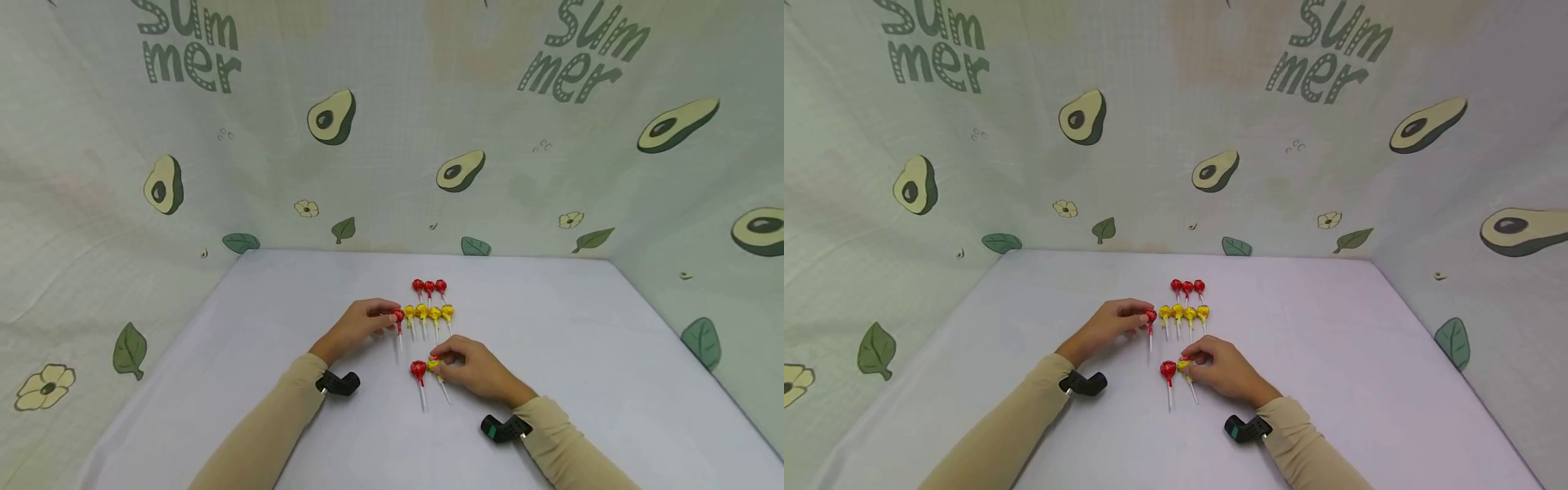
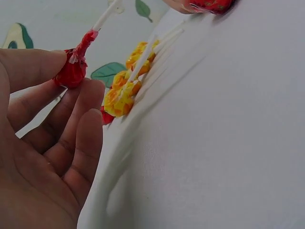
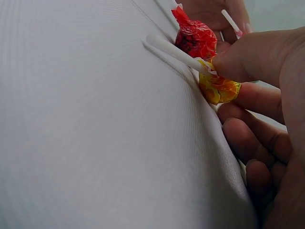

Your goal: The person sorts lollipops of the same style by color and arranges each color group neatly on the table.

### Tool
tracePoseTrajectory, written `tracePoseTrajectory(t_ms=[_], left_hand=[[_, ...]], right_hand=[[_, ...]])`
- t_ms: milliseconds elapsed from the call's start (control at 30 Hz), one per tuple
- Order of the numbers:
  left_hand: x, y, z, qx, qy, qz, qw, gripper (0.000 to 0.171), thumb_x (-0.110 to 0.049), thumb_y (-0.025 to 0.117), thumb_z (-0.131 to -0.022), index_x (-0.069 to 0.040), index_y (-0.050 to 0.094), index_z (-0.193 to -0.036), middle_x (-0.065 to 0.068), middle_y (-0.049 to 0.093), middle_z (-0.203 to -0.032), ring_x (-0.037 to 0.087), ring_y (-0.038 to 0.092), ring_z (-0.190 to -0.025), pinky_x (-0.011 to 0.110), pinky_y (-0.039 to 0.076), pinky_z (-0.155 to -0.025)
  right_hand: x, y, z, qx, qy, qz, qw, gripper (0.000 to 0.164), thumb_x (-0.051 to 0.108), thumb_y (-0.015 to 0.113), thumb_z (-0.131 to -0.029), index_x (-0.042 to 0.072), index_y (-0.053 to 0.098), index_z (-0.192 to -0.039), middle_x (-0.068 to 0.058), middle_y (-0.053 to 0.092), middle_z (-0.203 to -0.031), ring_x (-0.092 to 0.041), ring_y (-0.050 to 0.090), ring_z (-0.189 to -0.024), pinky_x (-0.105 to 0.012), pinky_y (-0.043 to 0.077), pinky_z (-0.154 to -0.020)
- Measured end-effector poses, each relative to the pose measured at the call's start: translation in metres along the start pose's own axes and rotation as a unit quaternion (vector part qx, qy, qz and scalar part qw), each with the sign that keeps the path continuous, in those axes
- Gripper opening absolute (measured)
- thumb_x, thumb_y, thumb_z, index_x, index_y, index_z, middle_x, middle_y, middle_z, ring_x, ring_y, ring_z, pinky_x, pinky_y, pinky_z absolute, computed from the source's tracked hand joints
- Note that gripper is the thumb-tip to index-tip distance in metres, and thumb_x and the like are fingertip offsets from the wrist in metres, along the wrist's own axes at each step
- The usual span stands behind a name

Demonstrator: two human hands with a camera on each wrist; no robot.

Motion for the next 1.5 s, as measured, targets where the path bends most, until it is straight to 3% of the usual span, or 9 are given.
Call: tracePoseTrajectory(t_ms=[367,833,1067,1500], left_hand=[[0.001,-0.011,-0.019,-0.045,-0.008,0.026,0.9986,0.029,-0.030,0.067,-0.098,-0.017,0.069,-0.124,0.000,0.071,-0.108,0.020,0.067,-0.096,0.035,0.054,-0.082],[0.012,-0.013,-0.039,-0.042,-0.040,0.028,0.9979,0.034,-0.035,0.066,-0.097,-0.018,0.068,-0.127,0.000,0.071,-0.108,0.019,0.066,-0.098,0.034,0.053,-0.083],[0.004,-0.014,-0.055,-0.056,-0.033,0.031,0.9974,0.034,-0.034,0.066,-0.098,-0.017,0.067,-0.127,0.000,0.070,-0.112,0.018,0.065,-0.100,0.035,0.052,-0.086],[0.007,-0.034,-0.072,-0.104,-0.021,-0.013,0.9943,0.031,-0.027,0.063,-0.099,-0.014,0.069,-0.126,-0.001,0.071,-0.108,0.018,0.064,-0.094,0.031,0.052,-0.076]], right_hand=[[-0.003,-0.001,0.001,-0.002,0.005,0.002,1.000,0.020,0.026,0.073,-0.092,0.024,0.070,-0.112,0.010,0.061,-0.098,-0.012,0.057,-0.090,-0.028,0.048,-0.080],[0.000,0.003,0.000,0.000,0.011,0.006,1.000,0.019,0.025,0.072,-0.092,0.024,0.070,-0.111,0.010,0.061,-0.096,-0.012,0.057,-0.089,-0.028,0.047,-0.079],[-0.004,-0.002,-0.001,-0.011,0.013,0.015,1.000,0.018,0.026,0.073,-0.092,0.026,0.071,-0.110,0.011,0.061,-0.095,-0.011,0.057,-0.088,-0.028,0.047,-0.079],[-0.002,0.000,0.001,-0.010,0.003,0.011,1.000,0.018,0.033,0.072,-0.093,0.026,0.071,-0.110,0.011,0.061,-0.096,-0.011,0.057,-0.088,-0.028,0.048,-0.078]])
Point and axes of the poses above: each hand's wrist, its own z-axis away from the middle knuckle, its own y-axis out of the palm, x = y × z, the point moved 10 cm from there along -z, towards the middle knuckle
